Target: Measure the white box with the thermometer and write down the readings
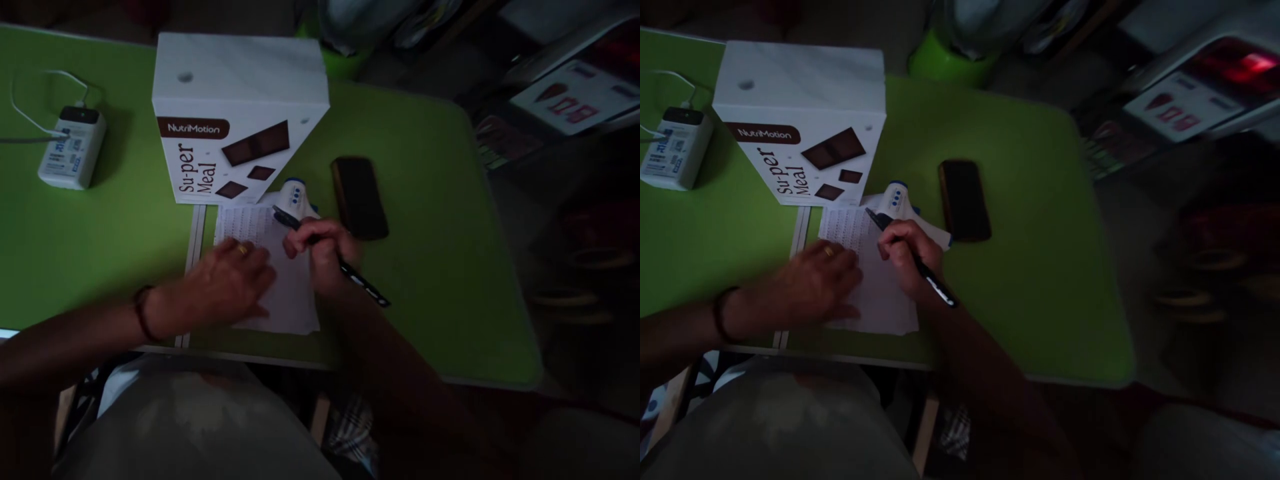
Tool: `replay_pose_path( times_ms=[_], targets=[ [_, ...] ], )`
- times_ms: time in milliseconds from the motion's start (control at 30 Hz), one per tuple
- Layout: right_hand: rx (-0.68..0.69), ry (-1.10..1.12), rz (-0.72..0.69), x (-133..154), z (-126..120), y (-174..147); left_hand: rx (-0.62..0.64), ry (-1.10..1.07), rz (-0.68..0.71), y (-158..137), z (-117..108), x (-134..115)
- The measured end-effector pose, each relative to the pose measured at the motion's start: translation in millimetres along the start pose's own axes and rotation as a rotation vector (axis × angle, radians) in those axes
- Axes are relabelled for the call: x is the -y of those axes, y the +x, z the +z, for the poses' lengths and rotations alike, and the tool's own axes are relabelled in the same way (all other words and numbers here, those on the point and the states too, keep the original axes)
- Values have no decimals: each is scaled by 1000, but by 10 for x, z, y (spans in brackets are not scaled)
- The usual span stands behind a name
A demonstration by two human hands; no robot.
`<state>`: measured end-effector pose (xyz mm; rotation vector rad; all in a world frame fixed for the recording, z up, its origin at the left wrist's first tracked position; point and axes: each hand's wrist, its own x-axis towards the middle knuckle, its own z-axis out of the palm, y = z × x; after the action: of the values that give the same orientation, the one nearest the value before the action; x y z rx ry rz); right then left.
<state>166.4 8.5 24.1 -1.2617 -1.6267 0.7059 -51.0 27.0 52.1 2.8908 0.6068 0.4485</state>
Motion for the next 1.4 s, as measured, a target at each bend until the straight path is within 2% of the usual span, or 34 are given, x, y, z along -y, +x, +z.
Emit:
replay_pose_path(
  times_ms=[33, 67, 133, 267, 367, 533, 767, 1133, 1400],
  targets=[
    [-33, 60, -7, 8, 30, 1, -31, 4, 133, 8, 62, -93],
    [-61, 124, -15, 17, 59, 4, -7, -4, 203, -2, 120, -164],
    [-90, 209, -11, 31, 109, 13, 41, -20, 241, -50, 207, -249],
    [-136, 217, 94, 26, 186, 29, 179, -36, 201, -107, 224, -291],
    [-118, 213, 155, 20, 217, 23, 254, -60, 181, -86, 176, -300],
    [-82, 88, 163, 15, 233, 20, 240, -106, 161, -77, 189, -313],
    [-44, 102, 268, -27, 263, 31, 209, -99, 189, -88, 265, -293],
    [4, -52, 109, -32, 298, 64, 195, -119, 159, -87, 238, -311],
    [26, -45, 130, -60, 279, 145, 203, -115, 161, -102, 234, -305]
  ],
)
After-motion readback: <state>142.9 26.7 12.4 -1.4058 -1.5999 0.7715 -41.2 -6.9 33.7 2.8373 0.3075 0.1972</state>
